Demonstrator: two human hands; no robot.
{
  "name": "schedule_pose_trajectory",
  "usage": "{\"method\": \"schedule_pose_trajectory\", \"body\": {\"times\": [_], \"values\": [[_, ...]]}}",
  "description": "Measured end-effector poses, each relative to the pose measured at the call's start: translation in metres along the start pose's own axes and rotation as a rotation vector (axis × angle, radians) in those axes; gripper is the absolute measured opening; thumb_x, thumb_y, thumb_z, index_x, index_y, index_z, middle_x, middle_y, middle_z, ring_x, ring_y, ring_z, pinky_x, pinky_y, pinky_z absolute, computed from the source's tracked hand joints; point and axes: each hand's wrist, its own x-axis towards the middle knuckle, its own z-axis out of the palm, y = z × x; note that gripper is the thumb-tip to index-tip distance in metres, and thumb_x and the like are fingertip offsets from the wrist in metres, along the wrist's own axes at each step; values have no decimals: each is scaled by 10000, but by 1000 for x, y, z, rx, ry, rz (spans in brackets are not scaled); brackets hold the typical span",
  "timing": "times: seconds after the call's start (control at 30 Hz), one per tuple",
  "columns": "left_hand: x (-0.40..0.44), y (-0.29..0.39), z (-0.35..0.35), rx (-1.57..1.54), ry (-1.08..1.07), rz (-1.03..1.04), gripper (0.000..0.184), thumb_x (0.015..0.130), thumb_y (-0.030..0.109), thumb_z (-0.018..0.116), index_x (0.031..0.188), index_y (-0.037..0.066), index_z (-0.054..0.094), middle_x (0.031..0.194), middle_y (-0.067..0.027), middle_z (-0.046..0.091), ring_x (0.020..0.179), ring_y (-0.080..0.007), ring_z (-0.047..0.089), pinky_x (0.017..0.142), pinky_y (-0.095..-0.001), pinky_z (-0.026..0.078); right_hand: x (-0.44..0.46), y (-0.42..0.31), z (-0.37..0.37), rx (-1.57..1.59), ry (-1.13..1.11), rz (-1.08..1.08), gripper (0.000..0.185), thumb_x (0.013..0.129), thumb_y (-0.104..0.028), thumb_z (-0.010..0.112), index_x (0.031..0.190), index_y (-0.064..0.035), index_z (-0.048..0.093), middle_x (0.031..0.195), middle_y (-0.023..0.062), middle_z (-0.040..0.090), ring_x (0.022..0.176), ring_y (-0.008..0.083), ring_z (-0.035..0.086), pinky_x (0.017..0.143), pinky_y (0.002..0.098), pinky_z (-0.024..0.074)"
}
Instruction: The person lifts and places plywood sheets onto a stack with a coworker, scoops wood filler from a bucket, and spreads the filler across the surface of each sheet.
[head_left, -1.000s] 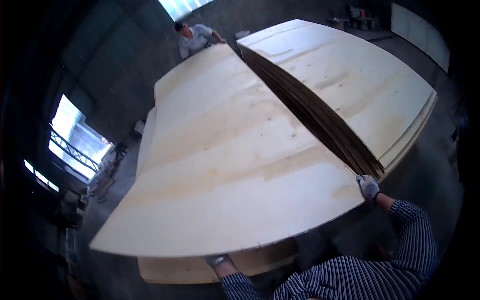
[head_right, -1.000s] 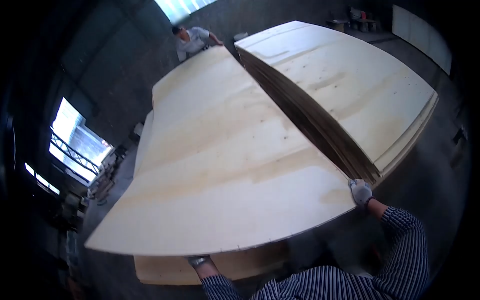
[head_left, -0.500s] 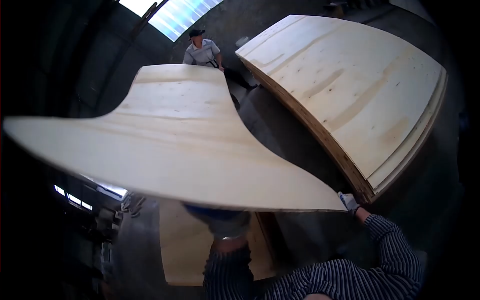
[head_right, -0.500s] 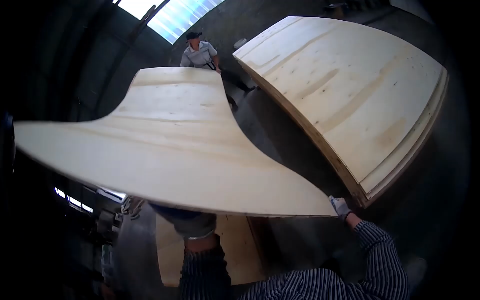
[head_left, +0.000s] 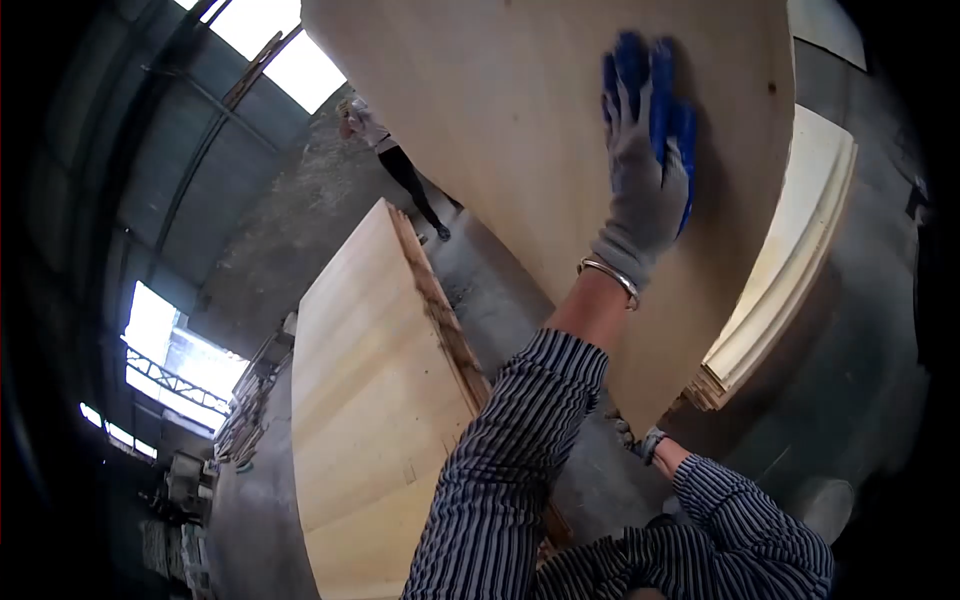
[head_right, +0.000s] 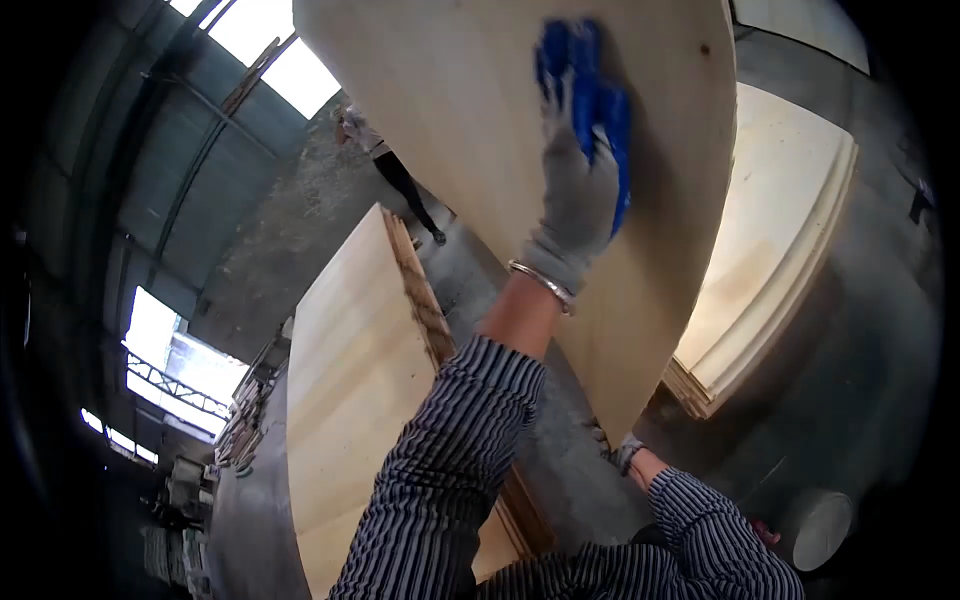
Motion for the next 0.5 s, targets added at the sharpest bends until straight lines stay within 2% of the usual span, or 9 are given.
{"method": "schedule_pose_trajectory", "body": {"times": [0.07, 0.13, 0.23, 0.3, 0.33, 0.37, 0.4, 0.43, 0.5], "values": [[-47, -21, 37, -53, -75, -76, 685, 907, -20, 495, 1551, 119, 306, 1623, -192, 205, 1491, -413, 180, 1219, -458, 164, -8, -3, 11, 228, -107, -30, 437, 1040, -358, 462, 1295, -17, 557, 638, -36, 576, 465, 134, 559, 493, 337, 517], [-96, -27, 56, -179, -187, -247, 663, 932, -40, 484, 1552, 101, 295, 1627, -185, 203, 1508, -345, 178, 1210, -396, 195, -1, -12, 13, 133, -39, -34, 443, 1044, -334, 449, 1337, -5, 495, 652, -38, 557, 441, 127, 498, 483, 317, 479], [-154, -33, 51, -293, -394, -472, 614, 957, -27, 491, 1538, 78, 326, 1633, -165, 205, 1520, -274, 170, 1190, -340, 223, -5, -5, 35, 457, -390, 72, 451, 1047, -296, 441, 1397, -13, 403, 675, -28, 546, 491, 110, 494, 489, 301, 425], [-182, -44, 23, -386, -587, -625, 553, 972, 11, 513, 1508, 54, 384, 1600, -140, 307, 1484, -239, 272, 1172, -327, 271, 14, -10, 87, 580, -576, 141, 458, 1046, -264, 448, 1422, -14, 375, 681, -29, 533, 518, 102, 484, 520, 281, 399], [-205, -41, 1, -705, -584, -1130, 494, 987, 46, 520, 1472, 15, 431, 1533, -107, 423, 1406, -196, 394, 1146, -314, 324, 13, -12, 96, 655, -620, 145, 468, 1044, -252, 455, 1436, -12, 366, 689, -29, 532, 532, 100, 481, 534, 270, 387], [-238, -54, -10, -711, -462, -987, 468, 1006, 71, 505, 1460, -15, 430, 1474, -85, 491, 1317, -166, 483, 1119, -305, 368, 6, -20, 110, 716, -622, 155, 500, 1045, -260, 453, 1458, -4, 338, 696, -28, 534, 545, 101, 482, 552, 276, 393], [-254, -50, -26, -773, -320, -1047, 449, 1013, 73, 489, 1450, -20, 440, 1460, -95, 502, 1292, -169, 504, 1104, -296, 387, -4, -28, 118, 777, -628, 165, 533, 1046, -268, 451, 1481, 5, 311, 703, -27, 536, 557, 102, 483, 570, 283, 399], [-267, -50, -41, -721, -221, -1128, 425, 1021, 82, 492, 1437, -3, 464, 1427, -88, 533, 1259, -169, 529, 1071, -286, 414, -2, -31, 109, 756, -719, 138, 571, 1043, -293, 448, 1501, 6, 284, 788, 8, 585, 592, 129, 545, 598, 298, 465], [-313, -64, -63, -585, -42, -1171, 405, 1036, 155, 519, 1424, 46, 495, 1399, -57, 558, 1234, -166, 549, 992, -285, 455, -21, -35, 83, 713, -565, 125, 585, 1047, -323, 443, 1503, 9, 287, 820, 21, 604, 627, 143, 566, 636, 302, 489]]}}
